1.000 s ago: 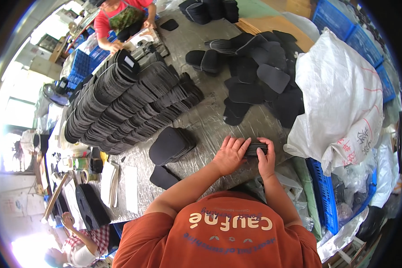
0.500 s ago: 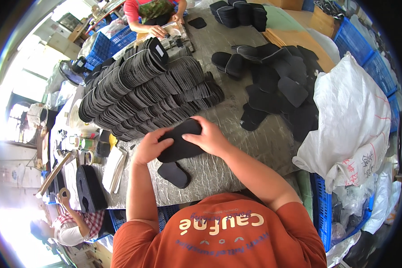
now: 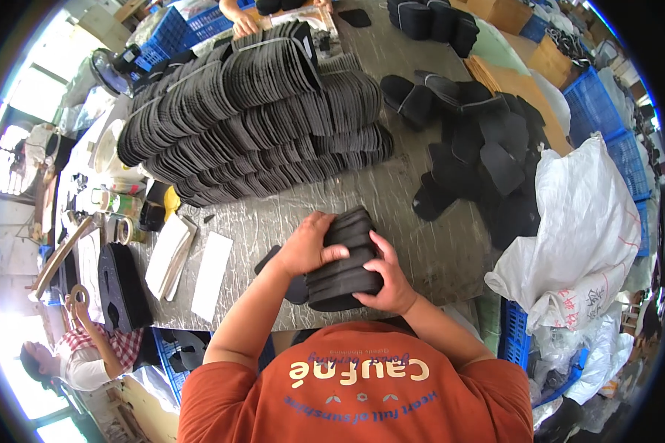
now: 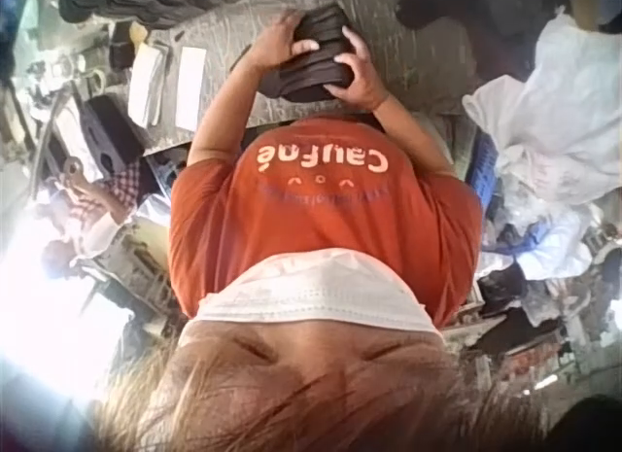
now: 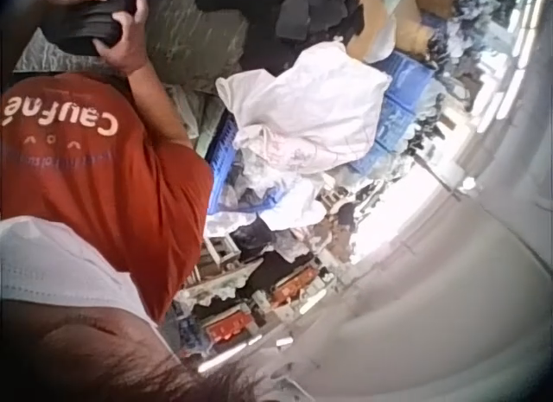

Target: Bundling shoe upper components with rubber bands on a factory workbench.

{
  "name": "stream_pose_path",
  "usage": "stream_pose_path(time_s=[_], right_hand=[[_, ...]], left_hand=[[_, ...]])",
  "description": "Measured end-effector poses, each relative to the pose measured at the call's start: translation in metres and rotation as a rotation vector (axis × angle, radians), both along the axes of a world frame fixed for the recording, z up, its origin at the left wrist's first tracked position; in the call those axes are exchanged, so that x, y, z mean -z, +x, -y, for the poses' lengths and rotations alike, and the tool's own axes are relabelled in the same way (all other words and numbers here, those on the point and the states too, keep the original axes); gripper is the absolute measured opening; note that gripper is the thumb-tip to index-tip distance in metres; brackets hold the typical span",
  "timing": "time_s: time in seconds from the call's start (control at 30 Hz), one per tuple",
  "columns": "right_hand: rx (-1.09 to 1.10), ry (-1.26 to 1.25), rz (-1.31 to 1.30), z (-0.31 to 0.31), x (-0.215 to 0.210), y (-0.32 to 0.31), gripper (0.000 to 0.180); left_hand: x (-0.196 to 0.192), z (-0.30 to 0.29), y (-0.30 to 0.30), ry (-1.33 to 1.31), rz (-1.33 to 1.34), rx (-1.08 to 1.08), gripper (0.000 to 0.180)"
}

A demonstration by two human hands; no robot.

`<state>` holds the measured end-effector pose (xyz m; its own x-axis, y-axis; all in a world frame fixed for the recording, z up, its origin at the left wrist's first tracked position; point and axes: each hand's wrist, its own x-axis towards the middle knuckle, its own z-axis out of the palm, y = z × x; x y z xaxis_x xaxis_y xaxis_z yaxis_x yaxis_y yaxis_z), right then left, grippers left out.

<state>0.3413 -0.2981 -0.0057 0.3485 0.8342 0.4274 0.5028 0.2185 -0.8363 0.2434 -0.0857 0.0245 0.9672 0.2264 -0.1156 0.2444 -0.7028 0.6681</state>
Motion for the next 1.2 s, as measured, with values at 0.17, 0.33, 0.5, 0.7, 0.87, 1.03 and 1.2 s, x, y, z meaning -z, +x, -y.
stream_pose_path(time_s=[0.17, 0.33, 0.5, 0.7, 0.87, 1.03, 1.2], right_hand=[[0.058, -0.098, -0.075, 0.045, 0.035, -0.020, 0.091], [-0.005, -0.120, -0.396, 0.036, 0.009, 0.004, 0.112], [-0.071, -0.166, -0.331, 0.001, 0.031, 0.029, 0.107], [-0.107, -0.154, -0.492, -0.007, 0.027, 0.018, 0.106], [-0.095, -0.163, -0.480, -0.002, 0.023, 0.017, 0.106], [-0.164, -0.339, 0.173, 0.001, -0.024, 0.023, 0.104], [-0.320, -0.577, 0.784, 0.011, -0.051, -0.027, 0.062]], left_hand=[[0.001, 0.047, -0.029, 0.362, -0.046, 0.240, 0.131], [0.006, 0.055, -0.038, 0.356, -0.075, 0.234, 0.135], [0.021, 0.063, -0.040, 0.319, 0.046, 0.190, 0.137], [0.027, 0.064, -0.038, 0.348, 0.145, 0.097, 0.135], [0.021, 0.064, -0.036, 0.360, 0.142, 0.105, 0.134], [0.024, 0.060, -0.043, 0.340, 0.110, 0.105, 0.131], [0.021, 0.058, -0.042, 0.263, 0.057, 0.102, 0.110]])
